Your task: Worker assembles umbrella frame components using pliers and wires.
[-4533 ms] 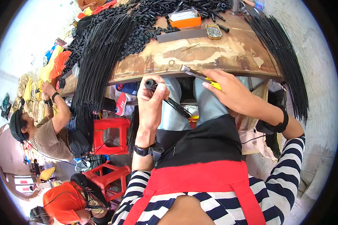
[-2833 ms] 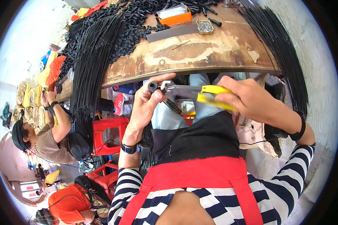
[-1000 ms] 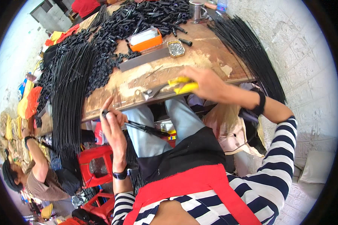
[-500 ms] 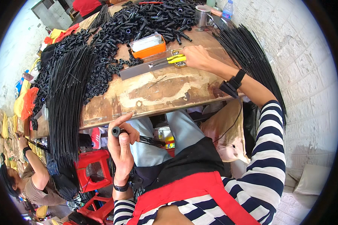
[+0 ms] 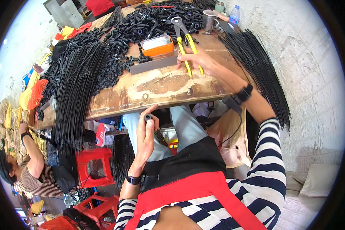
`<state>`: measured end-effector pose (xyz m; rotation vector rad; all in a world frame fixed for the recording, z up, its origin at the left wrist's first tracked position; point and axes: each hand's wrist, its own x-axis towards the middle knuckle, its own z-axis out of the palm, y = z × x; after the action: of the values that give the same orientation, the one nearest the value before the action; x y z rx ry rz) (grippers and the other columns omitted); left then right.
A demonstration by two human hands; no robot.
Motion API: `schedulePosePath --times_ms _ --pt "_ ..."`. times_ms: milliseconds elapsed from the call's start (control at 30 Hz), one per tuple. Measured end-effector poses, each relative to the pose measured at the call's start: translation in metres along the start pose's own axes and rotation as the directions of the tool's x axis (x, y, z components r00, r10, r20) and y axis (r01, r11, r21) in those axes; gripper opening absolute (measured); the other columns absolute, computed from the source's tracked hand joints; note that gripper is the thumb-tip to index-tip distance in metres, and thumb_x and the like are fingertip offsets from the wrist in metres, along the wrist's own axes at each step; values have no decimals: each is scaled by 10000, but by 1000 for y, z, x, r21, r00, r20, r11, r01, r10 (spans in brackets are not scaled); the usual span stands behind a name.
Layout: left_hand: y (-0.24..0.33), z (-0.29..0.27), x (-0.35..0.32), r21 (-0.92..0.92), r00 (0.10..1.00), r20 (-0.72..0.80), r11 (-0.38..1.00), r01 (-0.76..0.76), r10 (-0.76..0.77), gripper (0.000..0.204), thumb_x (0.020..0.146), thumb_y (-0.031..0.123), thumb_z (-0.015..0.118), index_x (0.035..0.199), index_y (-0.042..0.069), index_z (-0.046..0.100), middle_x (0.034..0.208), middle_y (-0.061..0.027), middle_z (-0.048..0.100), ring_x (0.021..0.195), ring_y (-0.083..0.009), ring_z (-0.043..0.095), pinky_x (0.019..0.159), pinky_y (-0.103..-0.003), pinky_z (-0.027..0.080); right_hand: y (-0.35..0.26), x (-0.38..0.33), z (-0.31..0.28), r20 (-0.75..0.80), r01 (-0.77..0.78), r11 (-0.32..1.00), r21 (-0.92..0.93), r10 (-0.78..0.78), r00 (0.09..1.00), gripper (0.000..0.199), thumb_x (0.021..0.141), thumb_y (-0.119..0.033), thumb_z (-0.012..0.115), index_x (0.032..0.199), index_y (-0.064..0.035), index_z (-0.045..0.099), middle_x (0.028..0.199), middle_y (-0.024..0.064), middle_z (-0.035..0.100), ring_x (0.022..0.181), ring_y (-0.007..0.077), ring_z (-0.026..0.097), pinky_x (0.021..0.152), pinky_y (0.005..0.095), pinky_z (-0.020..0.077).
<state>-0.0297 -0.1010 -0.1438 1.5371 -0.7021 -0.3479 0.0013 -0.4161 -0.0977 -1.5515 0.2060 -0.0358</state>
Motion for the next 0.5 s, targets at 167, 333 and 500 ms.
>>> schedulePosePath --times_ms 167,333,500 --pt "24 2 7 -42 993 36 993 -107 109 597 1008 466 375 1370 -6 417 786 1 445 723 -95 415 675 -238 361 -3 -79 63 66 94 990 104 -101 993 156 888 -145 629 961 -20 569 776 73 608 674 149 584 604 276 484" --pt "30 1 13 -157 983 143 983 -95 118 589 1020 445 354 1407 3 390 759 19 389 697 -89 338 649 -232 315 -8 -119 99 95 199 980 20 -200 975 162 873 -107 670 967 7 605 826 74 650 744 119 622 691 245 496" --pt "33 10 6 -259 972 218 965 -28 86 551 1022 423 371 1357 -7 449 859 2 509 758 -78 405 681 -216 340 2 -136 109 16 433 897 -89 -433 901 179 843 -38 693 1006 11 636 876 43 663 822 96 612 756 251 491"
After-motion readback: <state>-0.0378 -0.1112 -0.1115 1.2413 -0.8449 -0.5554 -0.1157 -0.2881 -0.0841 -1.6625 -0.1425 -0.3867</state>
